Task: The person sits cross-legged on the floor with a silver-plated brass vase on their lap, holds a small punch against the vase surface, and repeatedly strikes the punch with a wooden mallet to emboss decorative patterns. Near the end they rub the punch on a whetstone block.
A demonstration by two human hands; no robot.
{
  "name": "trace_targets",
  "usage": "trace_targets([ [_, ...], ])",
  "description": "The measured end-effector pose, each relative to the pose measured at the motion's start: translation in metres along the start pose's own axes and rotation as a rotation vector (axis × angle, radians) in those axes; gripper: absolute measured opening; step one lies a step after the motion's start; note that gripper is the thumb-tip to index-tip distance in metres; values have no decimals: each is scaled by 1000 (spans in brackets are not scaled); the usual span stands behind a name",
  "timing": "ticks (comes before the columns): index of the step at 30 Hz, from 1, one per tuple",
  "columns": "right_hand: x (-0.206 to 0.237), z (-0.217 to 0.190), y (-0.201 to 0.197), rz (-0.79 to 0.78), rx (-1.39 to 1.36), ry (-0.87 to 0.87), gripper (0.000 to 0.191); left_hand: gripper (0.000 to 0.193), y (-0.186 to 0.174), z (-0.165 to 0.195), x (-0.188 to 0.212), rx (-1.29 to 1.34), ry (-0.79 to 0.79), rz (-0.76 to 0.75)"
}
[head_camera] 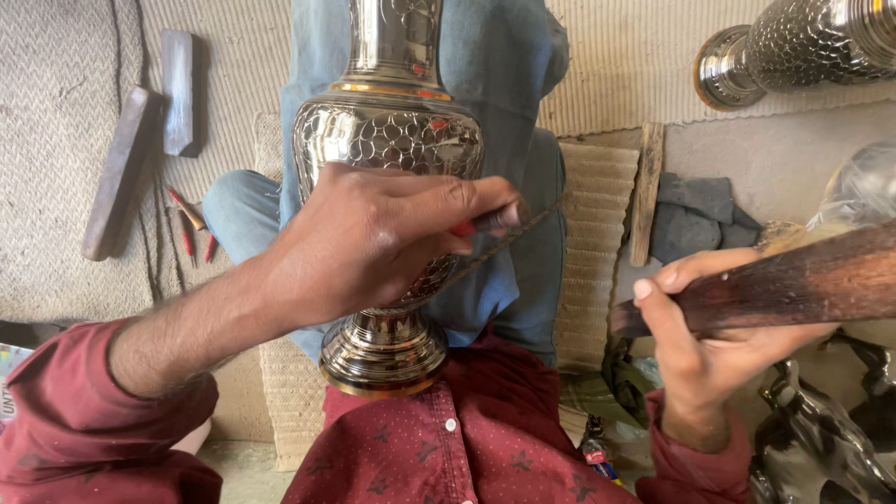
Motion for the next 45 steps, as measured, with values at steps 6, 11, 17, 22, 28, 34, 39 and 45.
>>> trace_targets([
  [6,46,24,21,-116,368,-52,77,59,5,-5,-16,24,83,-260],
  [11,86,36,36,58,606,-217,73,53,8,-5,-33,74,196,-445],
  [17,100,45,36,11,575,-183,47,53,9,-1,-42,172,307,-608],
  [22,102,57,38,51,433,-25,60,50,15,-8,-48,218,210,-717],
  [28,105,61,38,114,67,254,69,58,10,-11,-53,156,192,-641],
  [34,91,42,34,195,112,48,67,52,6,-7,-58,265,225,-722],
  [39,82,45,33,-20,396,-74,45,50,3,-8,-50,208,250,-605],
  [45,47,36,25,-43,438,-72,73,48,-4,-7,-22,98,174,-234],
])
Point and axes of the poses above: each hand's wrist, its own x-axis away from the middle knuckle, its own y-axis out of the palm, z = x × y, the point moved 3 cm from there along -x, towards the middle knuckle, and after that the axes turned 1 degree about z, right-handed, at the moved point
